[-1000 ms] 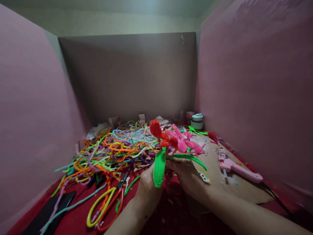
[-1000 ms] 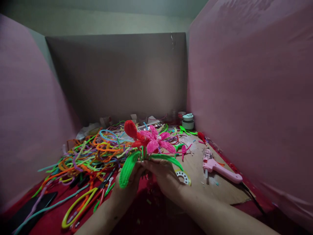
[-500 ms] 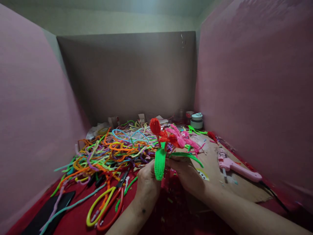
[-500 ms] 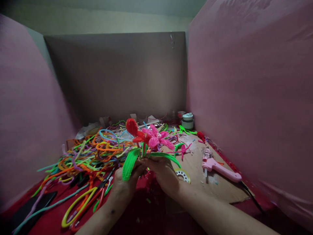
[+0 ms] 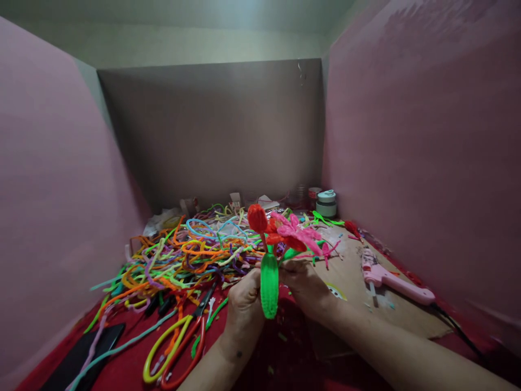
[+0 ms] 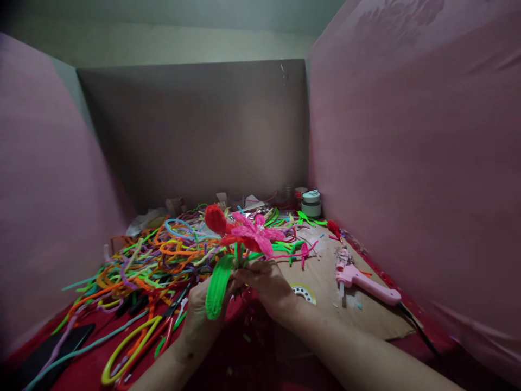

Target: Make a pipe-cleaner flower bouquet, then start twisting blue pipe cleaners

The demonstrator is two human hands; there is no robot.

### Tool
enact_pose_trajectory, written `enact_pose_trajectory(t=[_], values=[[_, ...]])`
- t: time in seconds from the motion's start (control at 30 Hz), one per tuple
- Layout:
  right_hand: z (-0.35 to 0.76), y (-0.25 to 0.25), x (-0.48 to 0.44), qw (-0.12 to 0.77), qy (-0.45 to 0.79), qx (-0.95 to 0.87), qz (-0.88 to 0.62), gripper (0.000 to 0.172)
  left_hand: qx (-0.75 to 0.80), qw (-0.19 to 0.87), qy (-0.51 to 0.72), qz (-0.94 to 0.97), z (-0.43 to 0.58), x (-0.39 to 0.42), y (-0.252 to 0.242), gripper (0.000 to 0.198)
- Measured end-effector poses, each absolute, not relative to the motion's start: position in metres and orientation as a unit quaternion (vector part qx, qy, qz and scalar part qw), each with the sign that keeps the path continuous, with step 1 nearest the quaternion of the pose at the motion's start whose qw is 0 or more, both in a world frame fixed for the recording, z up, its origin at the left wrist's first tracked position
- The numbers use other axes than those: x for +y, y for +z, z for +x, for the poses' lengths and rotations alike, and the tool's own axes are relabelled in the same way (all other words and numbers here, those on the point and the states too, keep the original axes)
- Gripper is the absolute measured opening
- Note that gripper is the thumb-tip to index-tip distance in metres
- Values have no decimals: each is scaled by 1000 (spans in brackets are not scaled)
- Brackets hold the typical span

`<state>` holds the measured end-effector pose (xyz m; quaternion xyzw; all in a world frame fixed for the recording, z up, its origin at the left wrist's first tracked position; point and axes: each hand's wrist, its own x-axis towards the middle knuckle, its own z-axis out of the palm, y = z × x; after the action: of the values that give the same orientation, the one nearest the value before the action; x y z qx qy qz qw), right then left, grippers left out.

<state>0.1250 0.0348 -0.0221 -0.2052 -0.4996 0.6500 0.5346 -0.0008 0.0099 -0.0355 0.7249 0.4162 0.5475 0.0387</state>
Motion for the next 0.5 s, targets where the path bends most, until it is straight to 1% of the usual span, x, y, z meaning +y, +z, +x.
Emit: enact_pose_trajectory(t=[0.13, 0.23, 0.37, 0.4, 0.43, 0.5], values=[[126, -16, 31, 536, 641, -509, -208, 19, 397, 2, 537, 744, 0, 8, -29, 13], [126, -12, 27, 554, 627, -498, -228, 22, 398, -37, 516, 758, 2, 6, -24, 17], [124, -11, 26, 555, 622, -487, -262, 19, 421, -94, 488, 759, 3, 6, -23, 22], [125, -11, 27, 557, 621, -485, -262, 18, 430, -89, 482, 758, 2, 5, -23, 21], [125, -12, 29, 562, 615, -488, -262, 18, 440, -61, 480, 756, 1, 5, -22, 20], [128, -15, 33, 568, 588, -509, -270, 17, 459, 59, 495, 736, -3, 3, -16, 17]])
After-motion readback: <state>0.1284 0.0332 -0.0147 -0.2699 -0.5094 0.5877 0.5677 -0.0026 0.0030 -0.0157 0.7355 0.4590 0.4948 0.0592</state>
